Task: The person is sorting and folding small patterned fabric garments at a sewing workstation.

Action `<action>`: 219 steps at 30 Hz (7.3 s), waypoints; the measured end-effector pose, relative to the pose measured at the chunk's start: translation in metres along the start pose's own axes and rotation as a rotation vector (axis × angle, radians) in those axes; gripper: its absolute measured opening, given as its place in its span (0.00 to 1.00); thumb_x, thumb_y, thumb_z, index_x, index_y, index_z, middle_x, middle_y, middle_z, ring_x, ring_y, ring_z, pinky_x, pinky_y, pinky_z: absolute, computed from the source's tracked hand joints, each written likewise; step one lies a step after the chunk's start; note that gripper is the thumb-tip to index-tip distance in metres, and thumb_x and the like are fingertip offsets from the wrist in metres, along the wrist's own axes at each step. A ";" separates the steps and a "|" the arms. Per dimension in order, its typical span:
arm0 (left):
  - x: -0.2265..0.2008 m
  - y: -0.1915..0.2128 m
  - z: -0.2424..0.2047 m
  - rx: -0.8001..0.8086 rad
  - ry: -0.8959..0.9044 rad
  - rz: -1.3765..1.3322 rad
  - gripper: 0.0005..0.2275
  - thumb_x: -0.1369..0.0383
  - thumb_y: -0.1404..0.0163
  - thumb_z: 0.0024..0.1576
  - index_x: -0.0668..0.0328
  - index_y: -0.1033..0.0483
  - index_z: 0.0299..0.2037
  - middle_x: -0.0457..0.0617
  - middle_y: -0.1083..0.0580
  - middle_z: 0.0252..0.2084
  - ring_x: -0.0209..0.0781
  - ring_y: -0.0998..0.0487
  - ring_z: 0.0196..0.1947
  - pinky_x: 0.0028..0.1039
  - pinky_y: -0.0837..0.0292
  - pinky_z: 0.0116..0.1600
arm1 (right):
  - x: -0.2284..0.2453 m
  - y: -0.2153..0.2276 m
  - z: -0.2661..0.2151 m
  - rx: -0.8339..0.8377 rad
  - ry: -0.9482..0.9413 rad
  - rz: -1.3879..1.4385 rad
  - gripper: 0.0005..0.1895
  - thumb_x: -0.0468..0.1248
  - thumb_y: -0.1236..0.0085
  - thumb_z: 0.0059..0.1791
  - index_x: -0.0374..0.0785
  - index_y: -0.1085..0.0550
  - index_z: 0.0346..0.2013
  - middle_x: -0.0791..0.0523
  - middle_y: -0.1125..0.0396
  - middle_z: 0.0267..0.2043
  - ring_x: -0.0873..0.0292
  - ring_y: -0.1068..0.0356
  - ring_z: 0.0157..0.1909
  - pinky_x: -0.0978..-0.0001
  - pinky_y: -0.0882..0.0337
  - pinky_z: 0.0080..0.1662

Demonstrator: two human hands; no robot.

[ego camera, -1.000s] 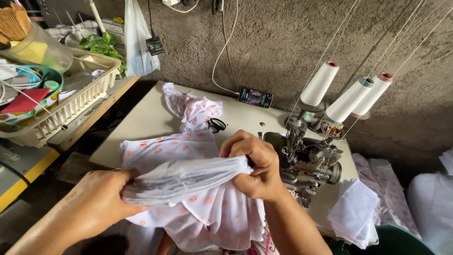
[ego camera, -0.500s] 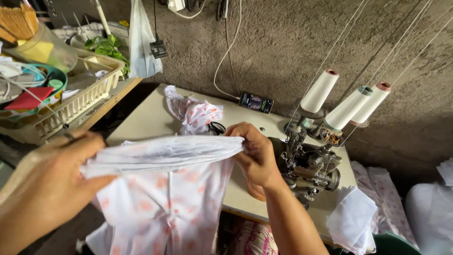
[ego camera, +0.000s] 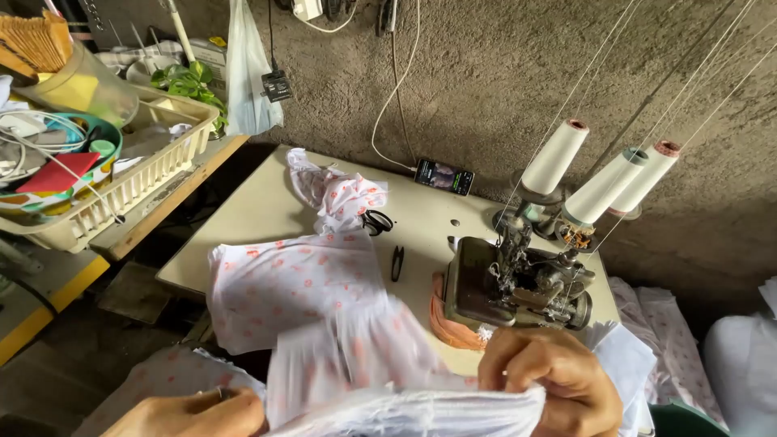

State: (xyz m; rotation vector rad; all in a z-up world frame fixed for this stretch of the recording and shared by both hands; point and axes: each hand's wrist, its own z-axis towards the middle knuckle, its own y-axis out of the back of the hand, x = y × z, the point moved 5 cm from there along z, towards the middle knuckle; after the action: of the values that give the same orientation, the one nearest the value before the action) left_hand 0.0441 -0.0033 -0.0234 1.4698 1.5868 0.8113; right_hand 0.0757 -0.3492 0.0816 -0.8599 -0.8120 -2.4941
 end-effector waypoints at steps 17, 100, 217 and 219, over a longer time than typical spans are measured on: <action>0.006 0.136 0.083 -0.530 -0.255 -0.927 0.16 0.71 0.34 0.46 0.55 0.17 0.47 0.43 0.14 0.36 0.33 0.20 0.34 0.24 0.28 0.40 | -0.157 0.076 0.049 -0.413 -0.156 -0.022 0.12 0.37 0.40 0.44 0.38 0.29 0.40 0.58 0.31 0.36 0.65 0.34 0.35 0.73 0.34 0.36; 0.022 -0.128 0.239 -0.382 -0.333 -0.131 0.37 0.54 0.38 0.51 0.49 0.42 0.70 0.61 0.33 0.66 0.64 0.30 0.65 0.52 0.31 0.63 | -0.289 -0.131 -0.004 0.468 -0.302 -0.778 0.22 0.56 0.36 0.39 0.51 0.23 0.43 0.54 0.31 0.52 0.47 0.29 0.54 0.50 0.32 0.56; 0.121 -0.002 0.484 -0.565 0.238 -0.580 0.31 0.52 0.41 0.54 0.69 0.35 0.59 0.68 0.26 0.56 0.67 0.25 0.59 0.54 0.26 0.57 | -0.532 0.007 0.040 -0.363 -1.084 -0.701 0.16 0.33 0.46 0.46 0.41 0.29 0.50 0.51 0.36 0.56 0.41 0.29 0.58 0.52 0.27 0.60; 0.081 0.035 0.423 -0.582 0.032 -0.373 0.34 0.59 0.42 0.56 0.71 0.45 0.67 0.76 0.32 0.62 0.73 0.31 0.64 0.59 0.32 0.64 | -0.501 -0.002 0.071 -0.226 -0.746 -0.758 0.17 0.35 0.39 0.44 0.41 0.24 0.48 0.50 0.32 0.52 0.40 0.28 0.56 0.50 0.26 0.56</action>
State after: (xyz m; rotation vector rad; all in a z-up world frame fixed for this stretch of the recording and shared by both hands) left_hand 0.4340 0.0526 -0.2011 0.7257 1.4231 0.9682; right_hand 0.4767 -0.2227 -0.2004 -1.9269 -1.2868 -2.9318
